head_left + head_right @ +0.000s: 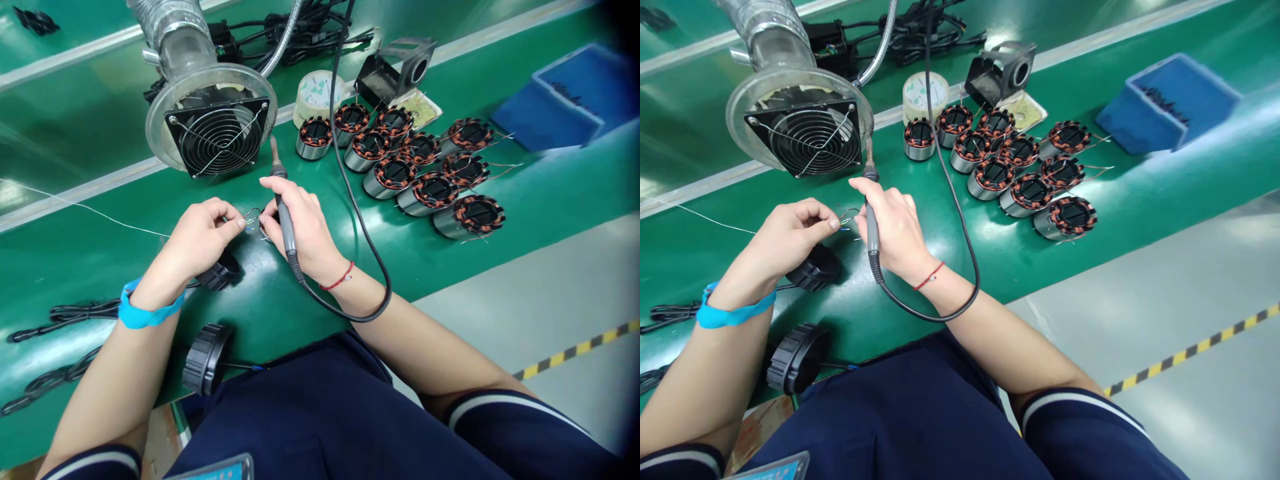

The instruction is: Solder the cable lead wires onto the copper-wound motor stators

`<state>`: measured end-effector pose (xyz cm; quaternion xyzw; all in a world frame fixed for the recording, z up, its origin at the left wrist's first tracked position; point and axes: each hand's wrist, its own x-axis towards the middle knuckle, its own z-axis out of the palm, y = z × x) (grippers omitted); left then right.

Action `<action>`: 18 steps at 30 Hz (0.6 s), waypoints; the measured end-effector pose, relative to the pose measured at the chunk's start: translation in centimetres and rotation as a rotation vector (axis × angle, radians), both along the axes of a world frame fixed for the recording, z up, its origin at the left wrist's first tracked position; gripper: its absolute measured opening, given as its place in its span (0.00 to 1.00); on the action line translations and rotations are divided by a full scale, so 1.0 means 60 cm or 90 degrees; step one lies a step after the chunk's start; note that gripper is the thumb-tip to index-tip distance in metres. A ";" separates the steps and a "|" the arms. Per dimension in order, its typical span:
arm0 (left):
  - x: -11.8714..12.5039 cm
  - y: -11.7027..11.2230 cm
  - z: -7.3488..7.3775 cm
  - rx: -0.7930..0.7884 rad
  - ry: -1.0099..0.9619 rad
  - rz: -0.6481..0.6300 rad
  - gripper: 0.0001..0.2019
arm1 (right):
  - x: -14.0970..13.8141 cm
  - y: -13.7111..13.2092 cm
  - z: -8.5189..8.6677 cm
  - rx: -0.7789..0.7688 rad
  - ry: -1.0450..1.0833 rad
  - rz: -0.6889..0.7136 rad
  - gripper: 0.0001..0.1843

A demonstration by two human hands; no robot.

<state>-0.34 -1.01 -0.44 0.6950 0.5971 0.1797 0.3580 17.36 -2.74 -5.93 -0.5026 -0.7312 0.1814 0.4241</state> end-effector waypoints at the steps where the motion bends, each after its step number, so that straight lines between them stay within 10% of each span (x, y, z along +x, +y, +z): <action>1: 0.001 0.000 0.001 0.003 0.009 -0.001 0.08 | 0.004 -0.005 0.003 0.009 0.007 -0.005 0.22; 18: 0.004 0.000 0.000 -0.010 0.042 0.030 0.07 | 0.040 -0.091 -0.012 0.181 0.228 -0.029 0.08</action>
